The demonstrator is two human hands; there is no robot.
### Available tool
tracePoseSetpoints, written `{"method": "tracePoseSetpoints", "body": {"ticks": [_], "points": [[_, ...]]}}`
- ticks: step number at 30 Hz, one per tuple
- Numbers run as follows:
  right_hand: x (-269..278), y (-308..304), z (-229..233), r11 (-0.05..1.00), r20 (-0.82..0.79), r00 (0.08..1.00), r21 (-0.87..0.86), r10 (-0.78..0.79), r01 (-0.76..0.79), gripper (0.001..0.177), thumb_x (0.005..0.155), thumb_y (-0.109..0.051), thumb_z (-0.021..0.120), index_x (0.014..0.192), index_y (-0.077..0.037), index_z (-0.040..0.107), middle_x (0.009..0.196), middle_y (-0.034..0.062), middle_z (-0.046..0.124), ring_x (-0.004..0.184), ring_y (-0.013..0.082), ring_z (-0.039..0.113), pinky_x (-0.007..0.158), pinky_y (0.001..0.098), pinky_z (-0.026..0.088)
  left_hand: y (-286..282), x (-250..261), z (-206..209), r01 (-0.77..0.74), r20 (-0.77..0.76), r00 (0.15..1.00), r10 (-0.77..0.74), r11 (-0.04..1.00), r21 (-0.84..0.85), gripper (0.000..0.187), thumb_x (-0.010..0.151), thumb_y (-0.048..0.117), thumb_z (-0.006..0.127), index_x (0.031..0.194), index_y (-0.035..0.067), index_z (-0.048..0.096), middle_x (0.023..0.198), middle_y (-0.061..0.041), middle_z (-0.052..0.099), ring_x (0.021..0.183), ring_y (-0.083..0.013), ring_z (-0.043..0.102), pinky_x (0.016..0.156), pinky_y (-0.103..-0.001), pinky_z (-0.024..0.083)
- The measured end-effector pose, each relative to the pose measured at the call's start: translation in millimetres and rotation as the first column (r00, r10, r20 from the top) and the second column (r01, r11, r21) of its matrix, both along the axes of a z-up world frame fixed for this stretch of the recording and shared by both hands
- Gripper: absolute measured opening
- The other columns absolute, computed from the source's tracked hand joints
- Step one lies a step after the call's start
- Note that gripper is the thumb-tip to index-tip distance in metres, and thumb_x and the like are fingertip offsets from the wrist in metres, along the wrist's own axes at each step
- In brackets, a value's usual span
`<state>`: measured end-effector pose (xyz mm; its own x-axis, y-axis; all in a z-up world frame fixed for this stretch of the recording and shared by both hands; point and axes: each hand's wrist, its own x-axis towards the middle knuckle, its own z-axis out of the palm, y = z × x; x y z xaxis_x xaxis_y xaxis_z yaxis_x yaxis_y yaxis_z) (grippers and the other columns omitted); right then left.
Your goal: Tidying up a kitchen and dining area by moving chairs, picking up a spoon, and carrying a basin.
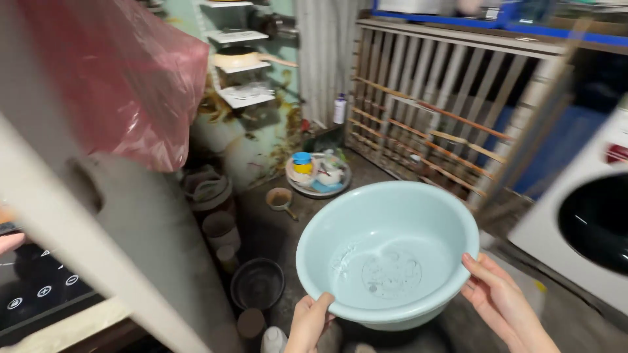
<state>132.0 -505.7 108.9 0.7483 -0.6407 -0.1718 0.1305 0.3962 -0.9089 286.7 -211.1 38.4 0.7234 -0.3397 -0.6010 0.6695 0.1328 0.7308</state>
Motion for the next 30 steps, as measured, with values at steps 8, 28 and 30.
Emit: {"method": "tracePoseSetpoints", "body": {"ticks": [8,28,30], "points": [[235.0,-100.9,-127.7,0.882,-0.257,0.920,0.444,0.295,-0.159,0.039,0.103,-0.015,0.041,0.137,0.006,0.047,0.134,0.0268,0.057,0.115,0.0328,0.050,0.097,0.0453,0.037,-66.4,151.8,9.2,-0.210,0.254,0.964,0.079,0.811,0.546,0.036,0.079,0.018,0.076,0.112,0.004,0.068,0.085,-0.007,0.073,0.074,-0.0150,0.073,0.072,-0.025,0.061],[620.8,-141.1,-106.9,0.870,-0.022,0.886,0.205,0.463,-0.449,0.043,0.094,-0.005,0.048,0.136,0.008,0.050,0.123,0.0253,0.055,0.107,0.0283,0.049,0.095,0.0419,0.038,-101.0,436.5,-89.9,-0.301,0.122,0.954,0.275,0.867,0.398,0.040,0.091,0.033,0.066,0.109,-0.003,0.070,0.100,-0.013,0.074,0.093,-0.0181,0.071,0.087,-0.027,0.056],[659.0,-144.6,-128.6,0.854,0.039,0.869,0.169,0.494,-0.493,0.028,0.097,-0.008,0.058,0.123,0.001,0.058,0.099,0.0118,0.062,0.076,0.0123,0.052,0.062,0.0251,0.041,-94.6,458.1,-107.7,-0.091,0.070,0.996,0.063,0.823,0.561,0.058,0.097,0.056,0.049,0.129,0.008,0.059,0.126,-0.009,0.067,0.120,-0.0197,0.066,0.105,-0.031,0.051]]}}
